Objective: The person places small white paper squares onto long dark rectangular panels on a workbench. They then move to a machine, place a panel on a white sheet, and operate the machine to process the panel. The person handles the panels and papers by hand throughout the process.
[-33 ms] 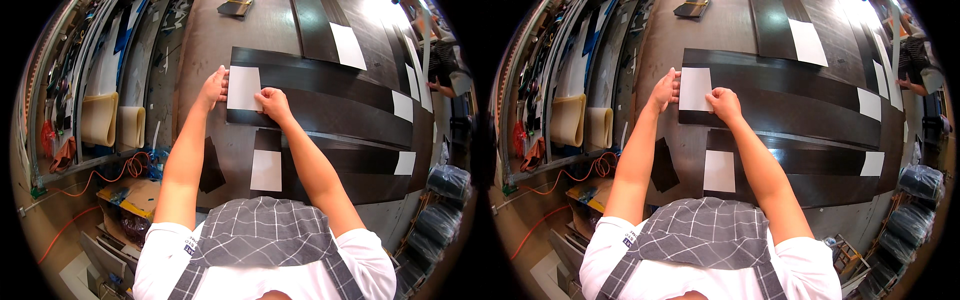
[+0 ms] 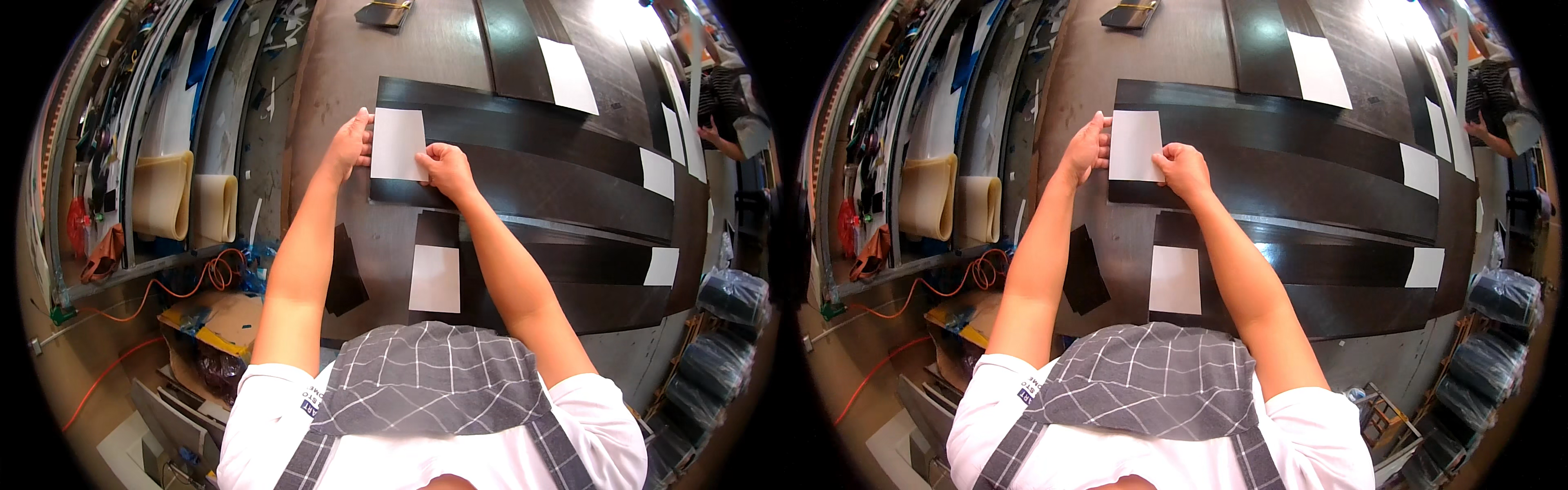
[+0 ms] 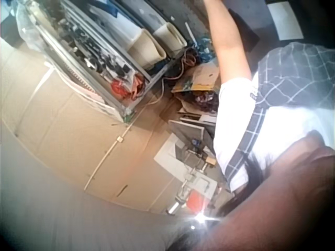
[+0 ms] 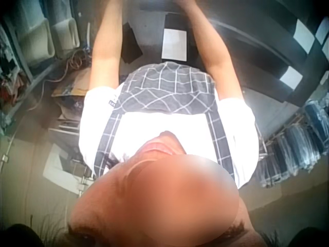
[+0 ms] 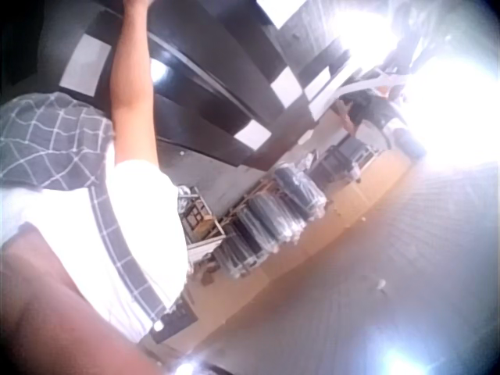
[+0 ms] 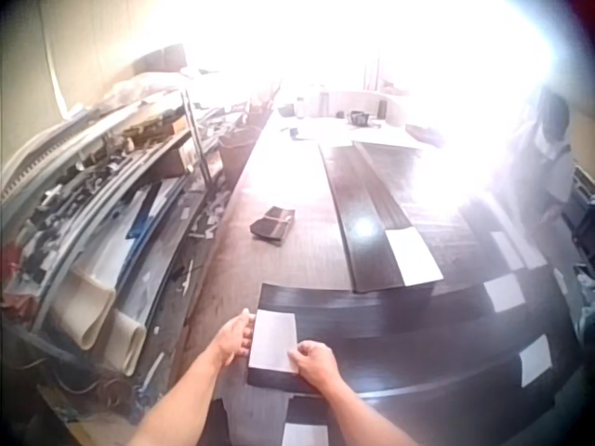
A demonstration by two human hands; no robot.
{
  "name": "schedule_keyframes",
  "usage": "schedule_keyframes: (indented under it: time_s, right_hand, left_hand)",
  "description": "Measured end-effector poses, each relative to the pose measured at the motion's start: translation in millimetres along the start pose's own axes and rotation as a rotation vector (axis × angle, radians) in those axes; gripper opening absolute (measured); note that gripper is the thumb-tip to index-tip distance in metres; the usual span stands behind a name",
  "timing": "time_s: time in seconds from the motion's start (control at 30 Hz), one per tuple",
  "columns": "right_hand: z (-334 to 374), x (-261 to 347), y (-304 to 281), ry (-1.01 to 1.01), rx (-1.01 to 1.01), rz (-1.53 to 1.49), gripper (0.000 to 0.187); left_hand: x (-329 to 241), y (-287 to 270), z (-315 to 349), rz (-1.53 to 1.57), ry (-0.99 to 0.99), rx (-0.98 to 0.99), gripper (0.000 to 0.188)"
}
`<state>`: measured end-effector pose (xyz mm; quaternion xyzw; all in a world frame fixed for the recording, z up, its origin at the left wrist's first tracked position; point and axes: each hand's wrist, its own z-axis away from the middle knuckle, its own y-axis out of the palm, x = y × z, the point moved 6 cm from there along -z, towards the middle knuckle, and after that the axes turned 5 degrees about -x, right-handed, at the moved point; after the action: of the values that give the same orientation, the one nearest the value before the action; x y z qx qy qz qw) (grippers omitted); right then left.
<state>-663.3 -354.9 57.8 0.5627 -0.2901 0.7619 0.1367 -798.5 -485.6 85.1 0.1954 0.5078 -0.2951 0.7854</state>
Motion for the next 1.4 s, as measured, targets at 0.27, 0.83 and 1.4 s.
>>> schedule_keyframes:
  time_s: [0.27, 0.83, 1.4]
  right_hand:
    - [-3.6, 3.8, 6.2, 0.002, 0.001, 0.003, 0.021]
    - [106.1, -41.6, -53.4, 0.598, 0.028, -1.012, 0.042]
    - [148.8, -199.7, -380.1, 0.020, -0.748, -1.337, 0.035]
  left_hand:
    - [-6.3, 0.1, -0.3, -0.119, 0.201, -0.039, 0.041]
    - [-172.6, 91.6, 135.3, -0.570, 0.913, -0.209, 0.040]
    - [54.6, -30.0, 101.3, 0.218, 0.187, -0.241, 0.035]
